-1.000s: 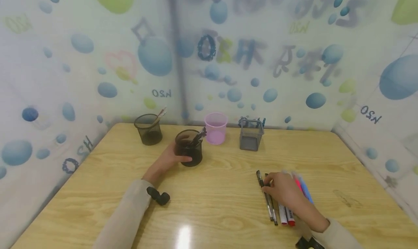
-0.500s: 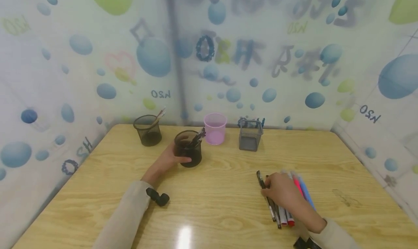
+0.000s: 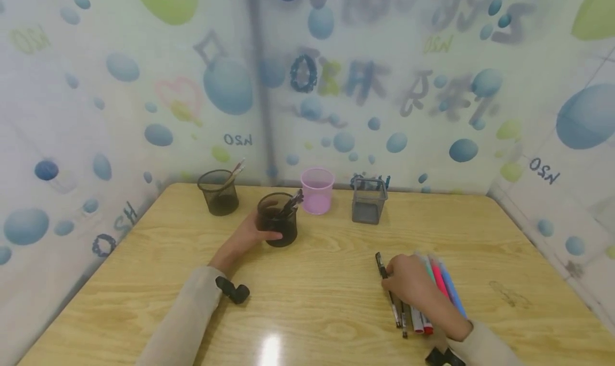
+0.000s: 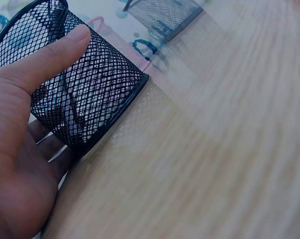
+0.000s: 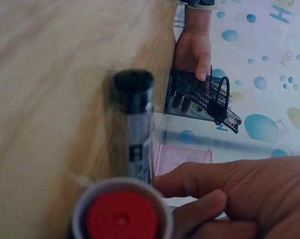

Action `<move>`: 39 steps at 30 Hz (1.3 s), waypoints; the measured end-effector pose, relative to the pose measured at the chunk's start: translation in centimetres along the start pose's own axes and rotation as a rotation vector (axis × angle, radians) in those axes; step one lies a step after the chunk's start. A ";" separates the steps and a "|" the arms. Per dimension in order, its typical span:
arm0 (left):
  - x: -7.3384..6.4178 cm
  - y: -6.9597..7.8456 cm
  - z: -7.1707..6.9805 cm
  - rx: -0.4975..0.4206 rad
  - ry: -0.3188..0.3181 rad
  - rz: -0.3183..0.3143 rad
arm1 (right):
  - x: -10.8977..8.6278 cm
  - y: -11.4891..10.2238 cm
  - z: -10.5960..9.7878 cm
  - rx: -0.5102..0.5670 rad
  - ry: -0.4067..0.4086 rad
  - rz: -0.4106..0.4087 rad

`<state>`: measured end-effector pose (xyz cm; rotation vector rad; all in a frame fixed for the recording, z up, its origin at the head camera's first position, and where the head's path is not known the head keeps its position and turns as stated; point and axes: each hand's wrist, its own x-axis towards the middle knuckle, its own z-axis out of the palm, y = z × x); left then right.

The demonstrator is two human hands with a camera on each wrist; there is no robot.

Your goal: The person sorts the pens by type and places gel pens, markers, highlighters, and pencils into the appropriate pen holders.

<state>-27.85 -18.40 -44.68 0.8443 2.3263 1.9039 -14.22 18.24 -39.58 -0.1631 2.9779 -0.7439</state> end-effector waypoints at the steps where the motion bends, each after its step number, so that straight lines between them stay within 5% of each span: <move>1: 0.0 0.0 0.0 0.000 0.000 0.005 | 0.0 0.0 0.0 0.015 0.000 0.008; 14: -0.1 0.4 0.1 0.020 0.012 -0.030 | 0.7 -1.9 -3.8 0.348 0.044 0.037; 20: -0.6 2.2 0.4 0.038 0.013 -0.053 | 1.9 -3.8 -5.2 0.465 0.094 0.005; 28: -0.6 3.4 0.6 0.021 0.002 -0.074 | 3.5 -6.1 -5.5 0.643 0.177 -0.040; 39: -0.6 2.8 0.5 0.014 0.005 -0.054 | 5.2 -9.5 -4.4 0.918 0.282 -0.085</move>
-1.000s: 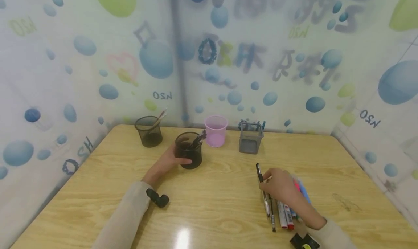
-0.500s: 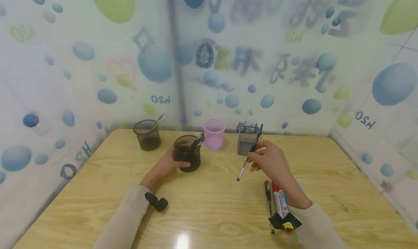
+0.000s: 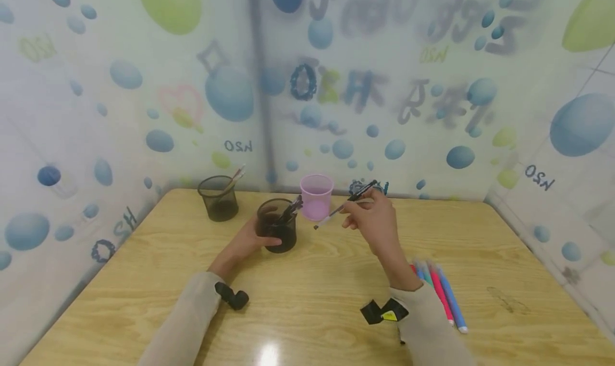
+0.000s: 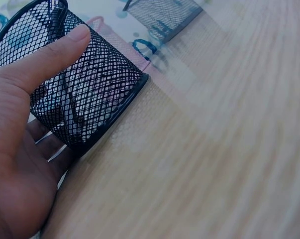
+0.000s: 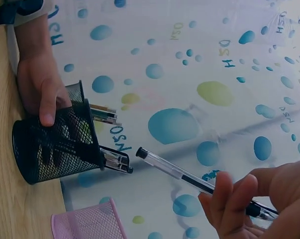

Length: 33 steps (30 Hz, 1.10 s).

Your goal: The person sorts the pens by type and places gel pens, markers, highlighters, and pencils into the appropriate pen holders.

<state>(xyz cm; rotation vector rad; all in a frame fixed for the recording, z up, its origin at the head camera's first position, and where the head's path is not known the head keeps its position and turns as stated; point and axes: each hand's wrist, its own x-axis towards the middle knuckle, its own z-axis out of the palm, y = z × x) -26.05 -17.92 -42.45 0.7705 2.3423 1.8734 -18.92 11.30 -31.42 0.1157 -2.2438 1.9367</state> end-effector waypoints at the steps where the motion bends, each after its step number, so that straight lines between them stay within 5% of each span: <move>1: 0.1 -0.3 -0.1 0.000 0.001 0.002 | 0.1 0.0 0.4 0.031 0.011 -0.002; 7: 0.5 -2.5 -0.4 0.024 0.017 0.015 | 0.9 0.0 2.7 0.081 0.042 -0.039; 17: 0.5 -2.6 -0.3 0.001 0.020 0.016 | 2.2 0.9 5.6 0.102 0.066 -0.072; 33: 0.6 -2.8 -0.2 -0.039 0.000 0.038 | 2.8 2.4 7.5 -0.103 0.045 -0.078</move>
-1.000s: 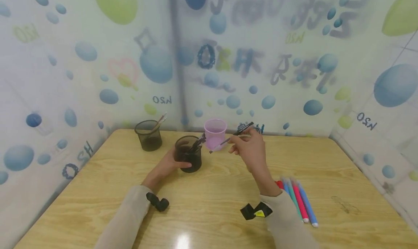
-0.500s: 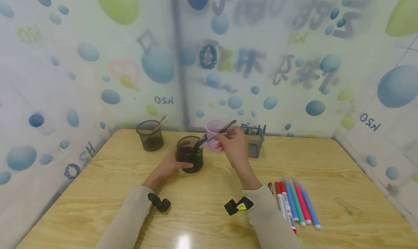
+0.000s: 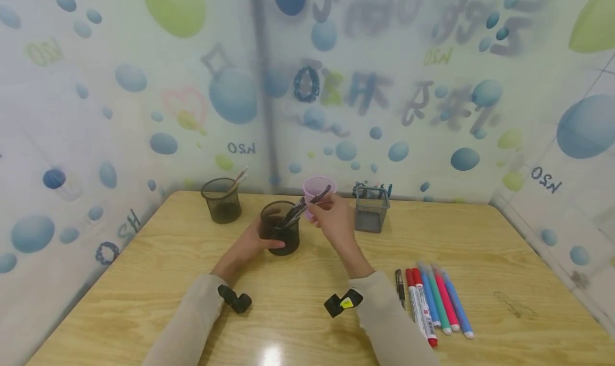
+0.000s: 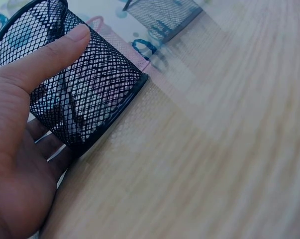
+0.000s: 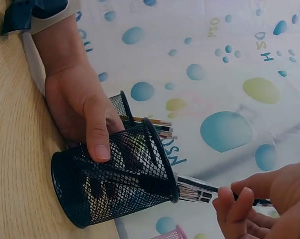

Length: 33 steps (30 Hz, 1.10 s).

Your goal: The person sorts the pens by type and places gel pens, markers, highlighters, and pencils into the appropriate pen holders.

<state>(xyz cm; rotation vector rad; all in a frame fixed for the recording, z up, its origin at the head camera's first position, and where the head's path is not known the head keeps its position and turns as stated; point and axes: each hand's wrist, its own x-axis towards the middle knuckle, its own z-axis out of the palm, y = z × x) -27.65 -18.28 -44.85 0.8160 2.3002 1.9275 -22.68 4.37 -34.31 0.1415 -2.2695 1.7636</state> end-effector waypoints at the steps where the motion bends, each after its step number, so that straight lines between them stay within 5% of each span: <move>1: 0.0 0.0 0.0 0.005 0.003 -0.004 | 0.0 0.0 0.0 -0.006 -0.007 0.000; 14: 0.0 0.2 0.0 0.029 0.007 -0.019 | 0.2 0.7 0.8 -0.015 -0.028 -0.026; 24: -0.1 0.3 0.0 0.046 0.005 -0.018 | -0.1 0.8 1.4 -0.131 -0.019 -0.054; 33: -0.1 0.3 0.0 0.056 0.011 -0.027 | 0.0 1.1 1.6 -0.097 -0.026 -0.036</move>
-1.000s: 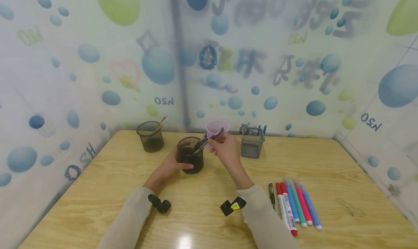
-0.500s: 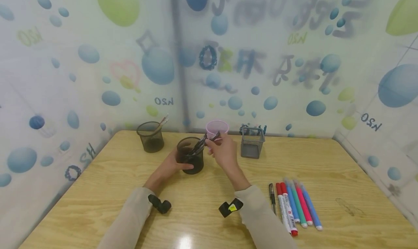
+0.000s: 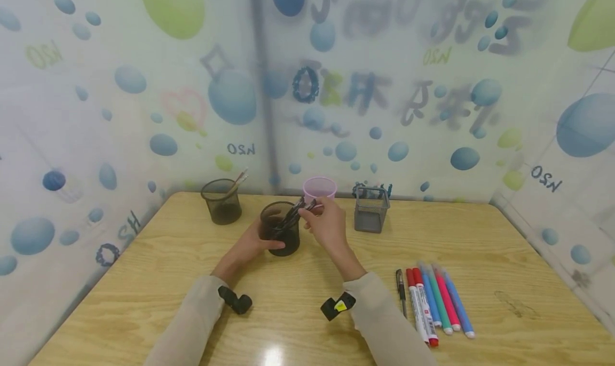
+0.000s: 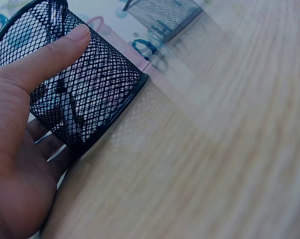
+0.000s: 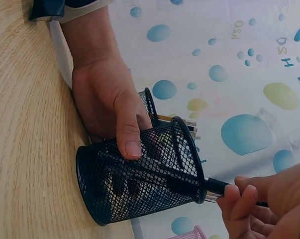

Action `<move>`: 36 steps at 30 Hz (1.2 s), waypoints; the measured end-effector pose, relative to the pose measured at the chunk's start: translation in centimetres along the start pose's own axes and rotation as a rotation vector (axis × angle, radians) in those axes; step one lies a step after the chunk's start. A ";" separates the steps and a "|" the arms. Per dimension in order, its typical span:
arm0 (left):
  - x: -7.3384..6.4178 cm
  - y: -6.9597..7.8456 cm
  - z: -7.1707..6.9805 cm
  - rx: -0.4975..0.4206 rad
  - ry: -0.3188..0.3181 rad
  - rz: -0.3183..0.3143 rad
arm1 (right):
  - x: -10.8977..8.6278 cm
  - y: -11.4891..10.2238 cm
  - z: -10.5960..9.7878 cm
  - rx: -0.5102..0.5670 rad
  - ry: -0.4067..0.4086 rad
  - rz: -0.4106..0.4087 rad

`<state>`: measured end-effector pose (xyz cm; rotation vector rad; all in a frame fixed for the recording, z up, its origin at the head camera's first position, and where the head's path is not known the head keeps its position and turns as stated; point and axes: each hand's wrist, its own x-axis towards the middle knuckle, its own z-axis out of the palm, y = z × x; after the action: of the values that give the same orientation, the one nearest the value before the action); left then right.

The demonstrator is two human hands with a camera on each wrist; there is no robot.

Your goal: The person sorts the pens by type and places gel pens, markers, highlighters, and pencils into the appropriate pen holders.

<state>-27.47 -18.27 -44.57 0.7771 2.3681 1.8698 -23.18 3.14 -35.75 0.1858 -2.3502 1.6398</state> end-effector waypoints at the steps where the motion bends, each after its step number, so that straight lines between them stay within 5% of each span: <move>1: 0.0 0.0 0.0 0.000 0.001 -0.002 | 0.0 0.0 0.0 0.004 0.002 -0.001; 6: 0.1 0.1 0.1 -0.013 -0.004 0.010 | 0.1 0.0 0.2 0.025 0.036 -0.024; 15: -0.7 3.3 0.4 0.031 0.004 -0.043 | -0.2 -0.1 0.4 0.040 0.031 -0.077; 26: -0.5 3.1 0.4 -0.060 -0.021 -0.030 | -0.1 -0.2 0.5 0.015 0.020 -0.144; 36: -0.7 3.2 0.4 -0.035 -0.020 -0.019 | -0.2 -0.1 0.6 -0.017 0.030 -0.161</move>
<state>-25.57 -17.66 -41.95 0.7644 2.3166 1.8816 -23.07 2.56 -35.95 0.3356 -2.2623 1.5354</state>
